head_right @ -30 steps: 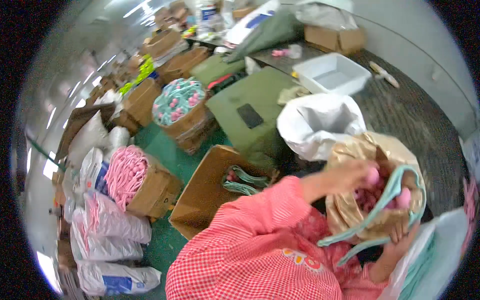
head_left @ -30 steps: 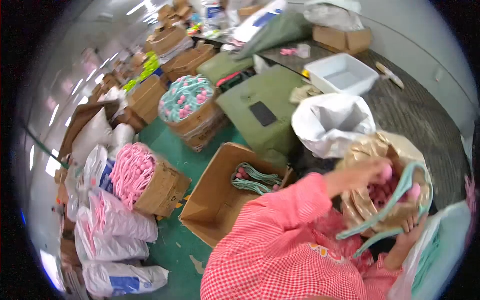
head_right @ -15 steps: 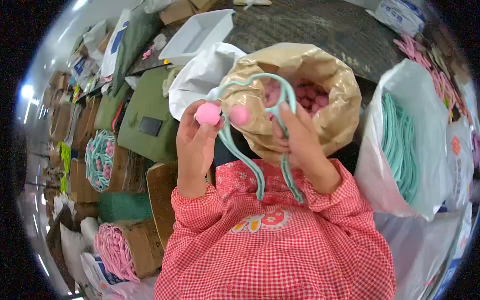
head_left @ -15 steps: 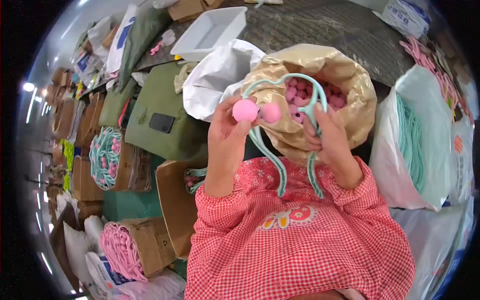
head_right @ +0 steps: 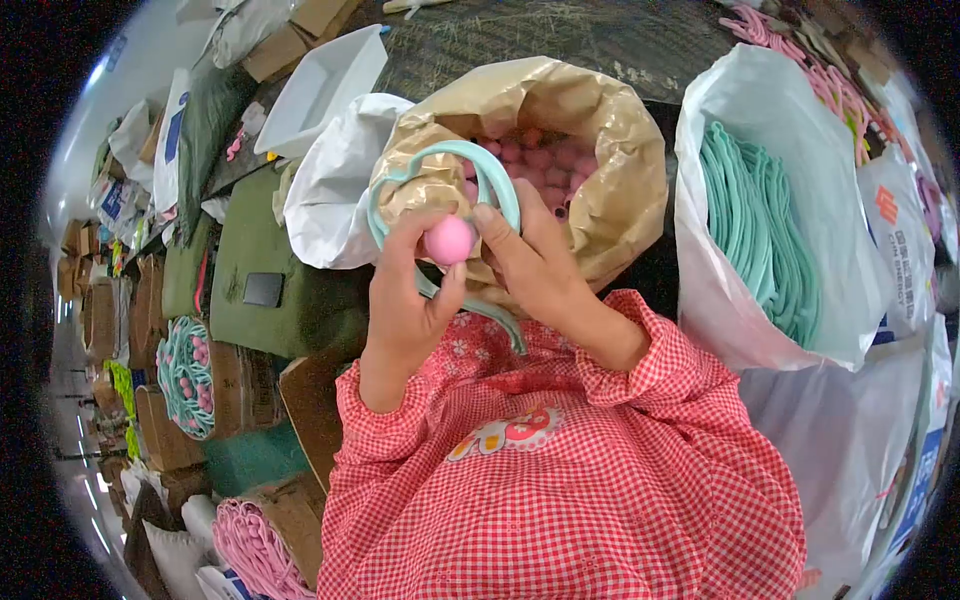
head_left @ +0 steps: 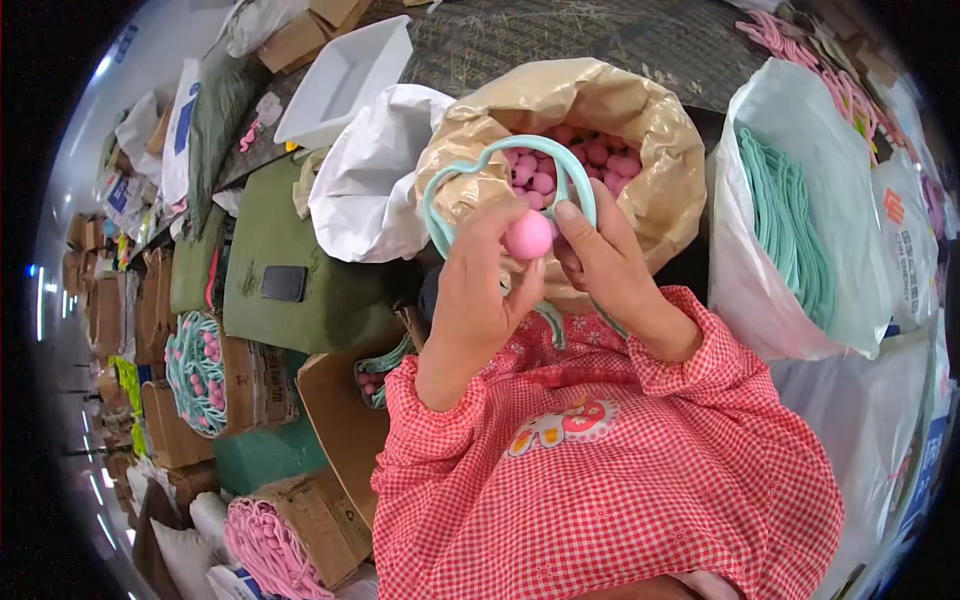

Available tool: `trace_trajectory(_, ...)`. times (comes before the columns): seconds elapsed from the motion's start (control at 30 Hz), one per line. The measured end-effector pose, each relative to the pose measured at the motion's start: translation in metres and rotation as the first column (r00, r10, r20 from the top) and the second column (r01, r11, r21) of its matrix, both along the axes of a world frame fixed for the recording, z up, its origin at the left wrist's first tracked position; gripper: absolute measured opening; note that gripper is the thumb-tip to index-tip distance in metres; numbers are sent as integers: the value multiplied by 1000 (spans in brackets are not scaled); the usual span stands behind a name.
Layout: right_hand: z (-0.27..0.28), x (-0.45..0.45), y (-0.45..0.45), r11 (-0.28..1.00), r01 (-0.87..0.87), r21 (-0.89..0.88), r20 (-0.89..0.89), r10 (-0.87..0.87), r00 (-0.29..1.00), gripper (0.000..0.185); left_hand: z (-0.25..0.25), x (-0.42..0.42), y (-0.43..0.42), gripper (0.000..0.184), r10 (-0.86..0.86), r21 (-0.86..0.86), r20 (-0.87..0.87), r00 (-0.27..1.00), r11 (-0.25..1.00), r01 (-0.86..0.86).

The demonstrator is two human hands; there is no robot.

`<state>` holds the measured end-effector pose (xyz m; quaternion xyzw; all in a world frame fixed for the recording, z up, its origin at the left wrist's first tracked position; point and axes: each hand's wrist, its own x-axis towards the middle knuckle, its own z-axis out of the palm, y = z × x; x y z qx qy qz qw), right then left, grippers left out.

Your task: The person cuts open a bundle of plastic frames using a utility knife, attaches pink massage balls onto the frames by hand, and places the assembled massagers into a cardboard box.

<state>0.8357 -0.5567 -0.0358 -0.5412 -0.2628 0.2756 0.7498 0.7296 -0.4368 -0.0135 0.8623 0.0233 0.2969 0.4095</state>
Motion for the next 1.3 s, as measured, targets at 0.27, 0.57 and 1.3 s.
trace_trajectory(0.27,4,1,-11,996,23,-82,120,-13,993,33,-3,17,0,42,-5,427,93,996,904,-35)
trace_trajectory(0.57,-2,1,-13,1000,28,5,134,-28,991,23,2,7,15,39,-3,194,-163,987,980,36)
trace_trajectory(1.3,-8,8,-15,928,125,-350,602,121,789,34,-19,15,26,39,-210,-23,-435,875,975,223)
